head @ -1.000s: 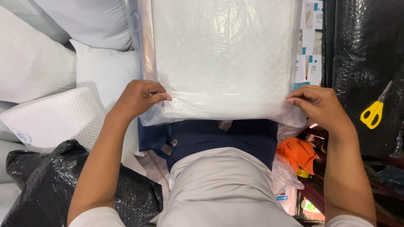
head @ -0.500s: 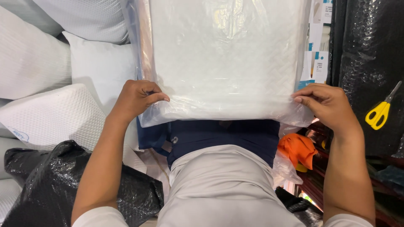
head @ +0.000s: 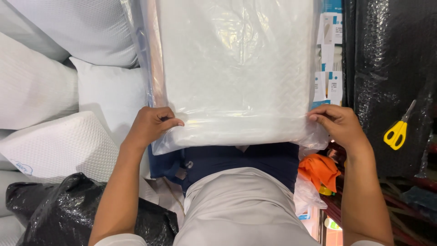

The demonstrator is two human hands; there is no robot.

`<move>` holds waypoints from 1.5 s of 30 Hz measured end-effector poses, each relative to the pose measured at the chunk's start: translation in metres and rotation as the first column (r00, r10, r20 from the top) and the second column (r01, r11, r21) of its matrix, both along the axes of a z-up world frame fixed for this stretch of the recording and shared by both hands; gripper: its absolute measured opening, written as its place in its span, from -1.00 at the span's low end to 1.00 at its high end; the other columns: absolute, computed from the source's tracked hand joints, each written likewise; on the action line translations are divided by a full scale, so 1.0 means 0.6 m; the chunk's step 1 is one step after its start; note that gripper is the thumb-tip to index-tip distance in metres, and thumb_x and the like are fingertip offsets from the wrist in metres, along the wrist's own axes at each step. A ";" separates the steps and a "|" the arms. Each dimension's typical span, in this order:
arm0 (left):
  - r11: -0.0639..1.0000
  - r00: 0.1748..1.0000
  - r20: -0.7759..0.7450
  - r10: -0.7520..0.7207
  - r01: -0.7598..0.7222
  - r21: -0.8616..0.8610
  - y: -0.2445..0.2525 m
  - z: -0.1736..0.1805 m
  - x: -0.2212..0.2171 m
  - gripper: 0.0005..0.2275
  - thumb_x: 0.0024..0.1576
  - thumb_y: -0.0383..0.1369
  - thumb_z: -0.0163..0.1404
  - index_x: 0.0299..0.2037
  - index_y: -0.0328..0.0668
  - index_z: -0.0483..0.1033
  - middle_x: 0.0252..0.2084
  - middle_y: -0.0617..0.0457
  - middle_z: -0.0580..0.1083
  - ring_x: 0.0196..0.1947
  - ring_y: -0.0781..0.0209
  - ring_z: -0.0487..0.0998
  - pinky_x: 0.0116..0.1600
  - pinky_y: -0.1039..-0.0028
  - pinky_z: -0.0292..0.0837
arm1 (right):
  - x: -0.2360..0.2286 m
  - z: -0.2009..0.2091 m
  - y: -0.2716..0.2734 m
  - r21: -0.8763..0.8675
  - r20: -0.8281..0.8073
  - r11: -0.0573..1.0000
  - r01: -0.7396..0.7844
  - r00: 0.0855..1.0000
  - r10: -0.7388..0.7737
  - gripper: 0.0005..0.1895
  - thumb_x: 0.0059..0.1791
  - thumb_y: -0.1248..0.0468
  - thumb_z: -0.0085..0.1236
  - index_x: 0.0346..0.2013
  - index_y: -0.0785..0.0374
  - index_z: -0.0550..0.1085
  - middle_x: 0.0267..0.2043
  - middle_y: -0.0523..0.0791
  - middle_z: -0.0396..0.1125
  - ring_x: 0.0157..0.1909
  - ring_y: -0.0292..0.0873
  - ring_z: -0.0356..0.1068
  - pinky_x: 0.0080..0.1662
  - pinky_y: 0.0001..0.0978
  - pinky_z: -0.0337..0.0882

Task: Cleaning a pillow with a lint roller and placing it into a plastic bag for packaging.

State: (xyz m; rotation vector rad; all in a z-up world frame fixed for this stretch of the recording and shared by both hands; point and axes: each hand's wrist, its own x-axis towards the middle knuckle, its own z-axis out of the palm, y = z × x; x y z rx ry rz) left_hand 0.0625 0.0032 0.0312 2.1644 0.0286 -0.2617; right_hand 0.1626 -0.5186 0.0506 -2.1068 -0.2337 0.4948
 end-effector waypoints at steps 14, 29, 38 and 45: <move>0.976 0.981 0.155 0.120 -0.145 0.160 -0.001 -0.032 -0.008 -0.54 -0.05 -0.15 0.40 -0.65 -0.08 0.28 -0.68 0.28 0.15 -0.58 0.43 0.08 -0.43 0.51 -0.03 | 0.014 -0.034 0.013 0.174 -0.229 0.953 0.247 0.952 -0.205 -0.86 0.02 0.55 0.14 -0.25 0.28 0.45 -0.39 -0.04 0.47 -0.29 -0.26 0.52 -0.20 -0.53 0.50; 0.947 0.910 0.297 0.288 -0.316 0.050 0.035 -0.173 0.006 -0.39 0.32 0.16 -0.06 -0.70 -0.03 0.20 -0.83 0.07 0.14 -0.76 0.26 0.13 -0.53 0.50 0.08 | 0.043 -0.204 0.010 0.355 0.042 0.905 0.235 0.963 -0.266 -0.56 -0.15 -0.10 0.44 -0.39 0.22 0.58 -0.63 -0.21 0.27 -0.54 -0.46 0.09 -0.42 -0.65 0.15; 0.935 0.926 0.129 0.354 -0.347 -0.077 0.056 -0.180 -0.002 -0.47 0.34 0.05 0.02 -0.60 -0.11 0.39 -0.74 0.03 0.26 -0.56 0.34 0.21 -0.40 0.41 0.18 | 0.053 -0.183 0.024 0.407 0.075 0.812 0.418 0.871 -0.486 -0.39 0.03 -0.33 0.17 -0.35 0.17 0.57 -0.69 -0.16 0.25 -0.62 -0.43 0.13 -0.47 -0.62 0.10; 0.955 0.926 0.275 0.256 -0.287 0.077 0.027 -0.009 -0.003 -0.56 0.50 -0.05 -0.19 -0.23 -0.21 0.57 -0.41 -0.17 0.55 -0.26 -0.13 0.61 -0.05 0.17 0.47 | -0.004 -0.102 0.026 0.341 0.348 0.741 0.578 0.655 -0.671 -0.77 0.22 0.30 0.03 -0.27 0.36 0.50 -0.47 0.04 0.44 -0.51 -0.14 0.47 -0.43 -0.41 0.46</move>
